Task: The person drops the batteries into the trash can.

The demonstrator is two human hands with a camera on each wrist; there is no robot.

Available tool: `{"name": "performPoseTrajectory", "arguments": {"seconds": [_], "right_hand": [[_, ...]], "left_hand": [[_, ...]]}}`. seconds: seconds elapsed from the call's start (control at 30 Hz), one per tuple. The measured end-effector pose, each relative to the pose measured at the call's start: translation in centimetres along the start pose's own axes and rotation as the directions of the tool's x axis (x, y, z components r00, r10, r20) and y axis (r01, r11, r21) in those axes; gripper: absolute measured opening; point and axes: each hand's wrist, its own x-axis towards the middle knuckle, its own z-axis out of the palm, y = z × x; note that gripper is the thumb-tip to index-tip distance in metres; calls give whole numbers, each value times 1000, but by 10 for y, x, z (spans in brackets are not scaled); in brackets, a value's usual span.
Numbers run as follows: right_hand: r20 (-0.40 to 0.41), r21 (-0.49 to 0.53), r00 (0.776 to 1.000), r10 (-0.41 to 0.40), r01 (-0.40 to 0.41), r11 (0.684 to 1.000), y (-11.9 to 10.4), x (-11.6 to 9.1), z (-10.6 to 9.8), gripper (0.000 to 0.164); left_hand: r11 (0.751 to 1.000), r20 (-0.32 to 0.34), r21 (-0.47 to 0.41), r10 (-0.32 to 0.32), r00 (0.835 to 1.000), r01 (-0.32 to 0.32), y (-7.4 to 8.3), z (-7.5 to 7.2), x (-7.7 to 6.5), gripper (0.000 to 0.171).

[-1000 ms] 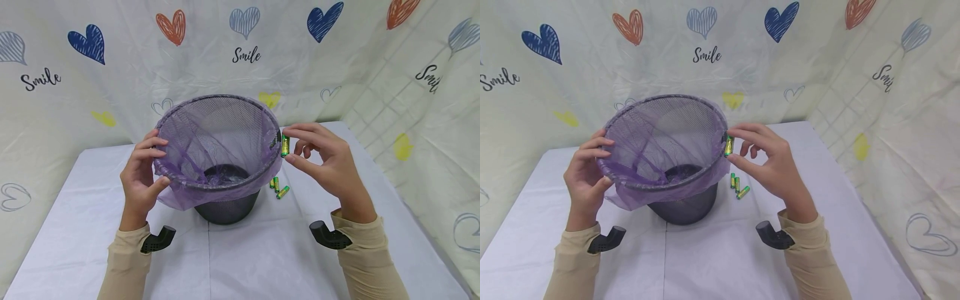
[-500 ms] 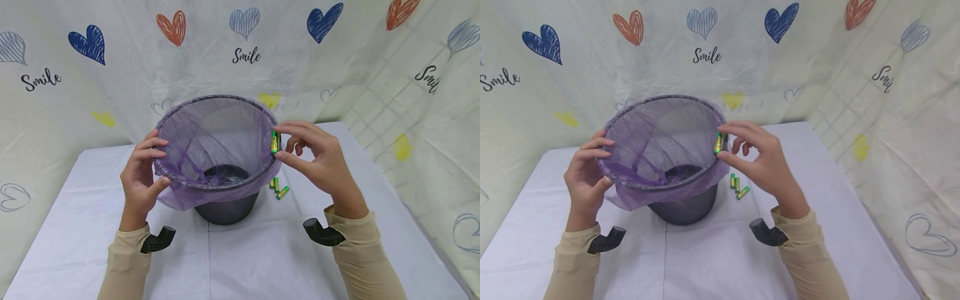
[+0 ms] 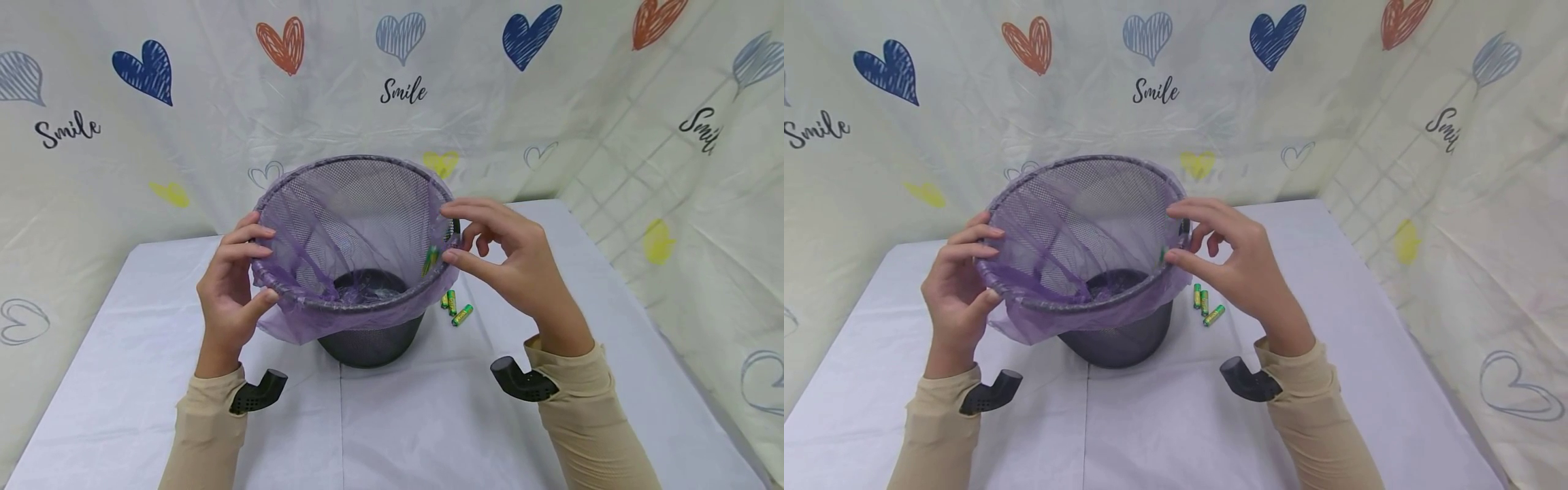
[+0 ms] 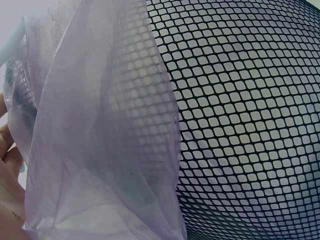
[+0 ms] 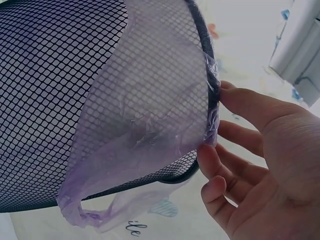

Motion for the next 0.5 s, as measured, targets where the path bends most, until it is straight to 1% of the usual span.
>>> {"name": "performPoseTrajectory", "arguments": {"seconds": [0.2, 0.5], "right_hand": [[-29, 11, 999, -20, 20, 1000, 3, -2, -1, 39], [-48, 27, 999, 15, -13, 1000, 7, -6, -4, 41]], "left_hand": [[1000, 5, -1, 0, 1000, 0, 0, 0, 0, 50], [1000, 5, -10, 6, 1000, -6, 1, 0, 0, 49]]}}
